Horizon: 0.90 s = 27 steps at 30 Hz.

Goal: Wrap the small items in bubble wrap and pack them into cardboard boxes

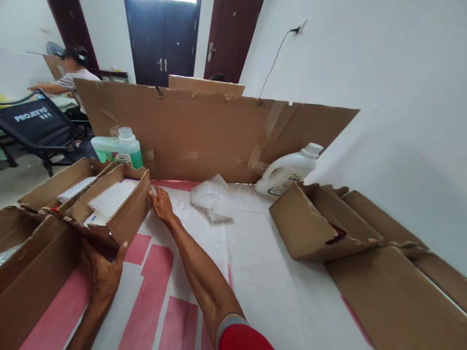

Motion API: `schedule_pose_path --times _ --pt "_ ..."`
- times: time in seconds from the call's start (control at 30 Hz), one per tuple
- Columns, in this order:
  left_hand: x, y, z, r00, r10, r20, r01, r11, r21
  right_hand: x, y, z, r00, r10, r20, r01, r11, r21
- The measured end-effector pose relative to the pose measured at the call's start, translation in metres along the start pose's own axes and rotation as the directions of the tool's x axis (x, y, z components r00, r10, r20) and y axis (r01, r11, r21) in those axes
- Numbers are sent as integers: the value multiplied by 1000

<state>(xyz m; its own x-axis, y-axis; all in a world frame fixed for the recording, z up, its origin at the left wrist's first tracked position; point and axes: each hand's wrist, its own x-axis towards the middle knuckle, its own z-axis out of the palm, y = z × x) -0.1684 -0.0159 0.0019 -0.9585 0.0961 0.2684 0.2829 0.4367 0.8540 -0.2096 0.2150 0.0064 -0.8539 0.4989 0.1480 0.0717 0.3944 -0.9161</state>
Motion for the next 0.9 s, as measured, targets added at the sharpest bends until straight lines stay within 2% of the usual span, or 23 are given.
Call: schedule_pose_path --times 0.1,0.2,0.33,0.47,0.57,0.73,0.9 --pt "9 5 -2 996 -77 -50 79 995 52 -25 14 -9 994 -30 101 56 963 -264" --pt "16 15 -5 987 -156 -42 159 983 89 -44 20 -12 984 -47 169 119 888 -445" --pt "20 19 -8 991 -124 -54 129 986 103 -53 20 -15 987 -50 152 131 795 -593" --pt "19 11 -3 988 -109 -112 121 986 115 -64 23 -28 995 -33 92 87 730 -678" --pt "16 9 4 986 -89 -143 103 991 88 -85 29 -44 998 -21 59 57 695 -717" --pt "9 15 9 987 -85 -134 92 995 46 -123 36 -74 995 -58 80 99 671 -735" --pt "-21 10 1 994 35 -101 -31 999 41 -134 36 -101 997 -74 12 59 672 -738"
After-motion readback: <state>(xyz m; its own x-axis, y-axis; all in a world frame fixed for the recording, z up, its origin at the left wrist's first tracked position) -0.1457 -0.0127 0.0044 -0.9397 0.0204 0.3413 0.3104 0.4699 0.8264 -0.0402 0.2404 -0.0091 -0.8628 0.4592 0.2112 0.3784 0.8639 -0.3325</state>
